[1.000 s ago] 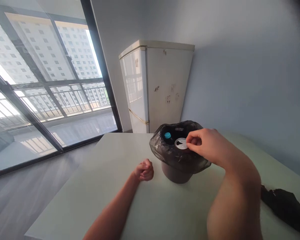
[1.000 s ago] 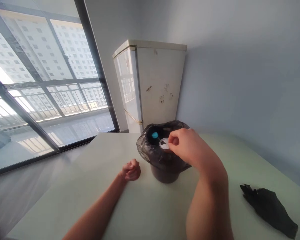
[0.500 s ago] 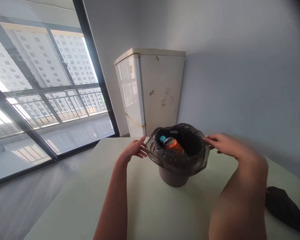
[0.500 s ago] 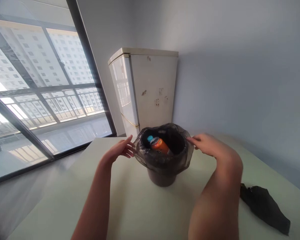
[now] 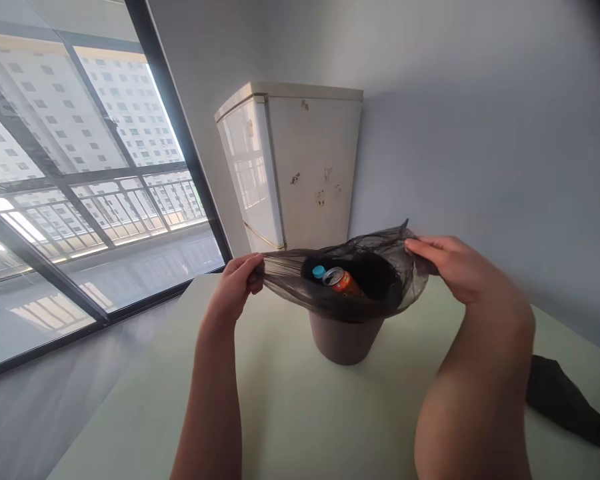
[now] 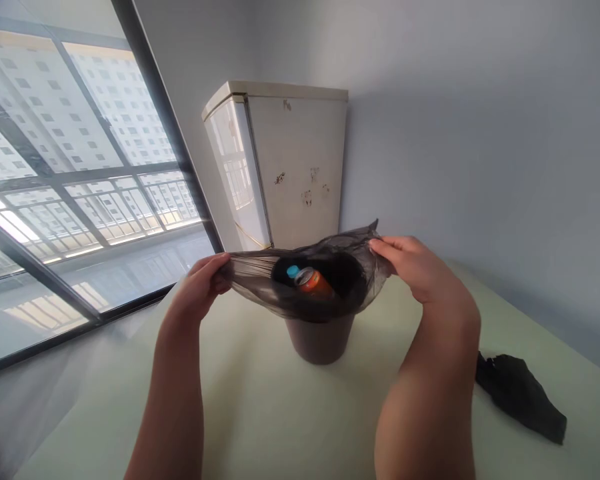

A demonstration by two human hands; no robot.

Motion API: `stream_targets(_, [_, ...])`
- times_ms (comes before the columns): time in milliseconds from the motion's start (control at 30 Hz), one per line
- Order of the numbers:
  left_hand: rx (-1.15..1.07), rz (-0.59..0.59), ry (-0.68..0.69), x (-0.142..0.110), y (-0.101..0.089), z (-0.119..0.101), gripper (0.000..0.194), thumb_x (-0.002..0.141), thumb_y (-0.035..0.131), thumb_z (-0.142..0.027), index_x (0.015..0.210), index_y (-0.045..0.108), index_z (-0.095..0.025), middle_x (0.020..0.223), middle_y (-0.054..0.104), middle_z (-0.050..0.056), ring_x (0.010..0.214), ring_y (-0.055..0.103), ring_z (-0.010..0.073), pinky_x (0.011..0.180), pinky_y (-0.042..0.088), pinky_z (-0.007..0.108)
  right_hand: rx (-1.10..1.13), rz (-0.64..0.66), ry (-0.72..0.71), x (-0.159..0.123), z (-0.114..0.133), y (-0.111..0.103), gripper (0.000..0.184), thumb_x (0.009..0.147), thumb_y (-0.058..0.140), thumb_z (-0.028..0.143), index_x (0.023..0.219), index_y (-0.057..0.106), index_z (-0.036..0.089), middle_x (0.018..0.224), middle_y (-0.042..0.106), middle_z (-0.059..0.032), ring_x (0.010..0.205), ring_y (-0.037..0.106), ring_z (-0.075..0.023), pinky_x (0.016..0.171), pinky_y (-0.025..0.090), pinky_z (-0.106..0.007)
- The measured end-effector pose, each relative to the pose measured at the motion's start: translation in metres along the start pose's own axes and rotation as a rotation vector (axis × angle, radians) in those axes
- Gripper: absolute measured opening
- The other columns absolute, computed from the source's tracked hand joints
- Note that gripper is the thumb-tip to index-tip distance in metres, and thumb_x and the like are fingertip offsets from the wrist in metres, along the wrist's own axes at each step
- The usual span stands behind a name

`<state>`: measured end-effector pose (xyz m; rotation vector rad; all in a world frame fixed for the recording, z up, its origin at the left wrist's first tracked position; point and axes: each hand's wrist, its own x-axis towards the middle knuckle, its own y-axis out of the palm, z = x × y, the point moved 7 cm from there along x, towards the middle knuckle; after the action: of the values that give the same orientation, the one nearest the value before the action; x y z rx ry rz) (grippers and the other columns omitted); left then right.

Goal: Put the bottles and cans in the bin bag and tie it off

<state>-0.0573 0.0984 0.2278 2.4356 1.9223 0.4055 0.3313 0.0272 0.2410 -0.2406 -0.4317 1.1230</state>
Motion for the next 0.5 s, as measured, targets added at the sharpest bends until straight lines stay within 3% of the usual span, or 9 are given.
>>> stream_targets(100, [-0.086, -0.113, 0.073, -0.005, -0.014, -0.015, 0.036, 0.085, 0.075, -0.034, 0.063, 0.053, -0.017, 0.057, 0.038, -0.005, 0.048, 0.038, 0.0060, 0.043, 0.034, 0.019, 0.464, -0.008, -0.034, -0.013, 0.025, 0.001, 0.024, 0.086, 0.071, 0.039, 0.077, 0.069, 0.018, 0.080, 0.064, -0.0058, 0.073, 0.057, -0.0156, 0.066, 0.046, -0.027])
stream_targets(233, [-0.185, -0.270, 0.191, -0.010, -0.031, -0.031, 0.031, 0.084, 0.076, -0.029, 0.065, 0.055, -0.016, 0.059, 0.042, -0.005, 0.048, 0.042, 0.0055, 0.043, 0.035, 0.017, 0.766, -0.156, -0.133, -0.020, 0.041, -0.007, 0.022, 0.086, 0.070, 0.024, 0.066, 0.063, 0.017, 0.072, 0.051, -0.0009, 0.064, 0.043, -0.0107, 0.057, 0.037, -0.026])
stream_targets(333, [-0.301, -0.339, 0.285, -0.016, -0.038, -0.043, 0.033, 0.087, 0.074, -0.026, 0.063, 0.054, -0.016, 0.057, 0.042, -0.005, 0.049, 0.043, 0.0056, 0.044, 0.038, 0.018, 0.949, -0.160, -0.164, -0.018, 0.044, -0.008, 0.024, 0.083, 0.066, 0.017, 0.061, 0.056, 0.018, 0.063, 0.040, 0.0025, 0.056, 0.030, -0.0097, 0.052, 0.032, -0.026])
stream_targets(400, [-0.395, -0.327, 0.321, -0.019, -0.038, -0.049, 0.027, 0.090, 0.071, -0.026, 0.068, 0.059, -0.016, 0.061, 0.051, -0.003, 0.053, 0.050, 0.0067, 0.048, 0.044, 0.018, 0.995, -0.139, -0.191, -0.015, 0.045, -0.008, 0.018, 0.083, 0.063, 0.017, 0.065, 0.058, 0.019, 0.067, 0.045, 0.0010, 0.059, 0.038, -0.0112, 0.056, 0.038, -0.026])
stream_targets(500, [-0.533, -0.239, 0.401, -0.020, -0.036, -0.057, 0.014, 0.093, 0.069, -0.027, 0.082, 0.069, -0.018, 0.085, 0.070, 0.002, 0.079, 0.067, 0.0121, 0.073, 0.058, 0.024, 0.972, -0.145, -0.189, -0.012, 0.042, -0.009, 0.012, 0.085, 0.062, 0.020, 0.073, 0.062, 0.021, 0.086, 0.058, -0.0036, 0.085, 0.059, -0.0166, 0.075, 0.049, -0.029])
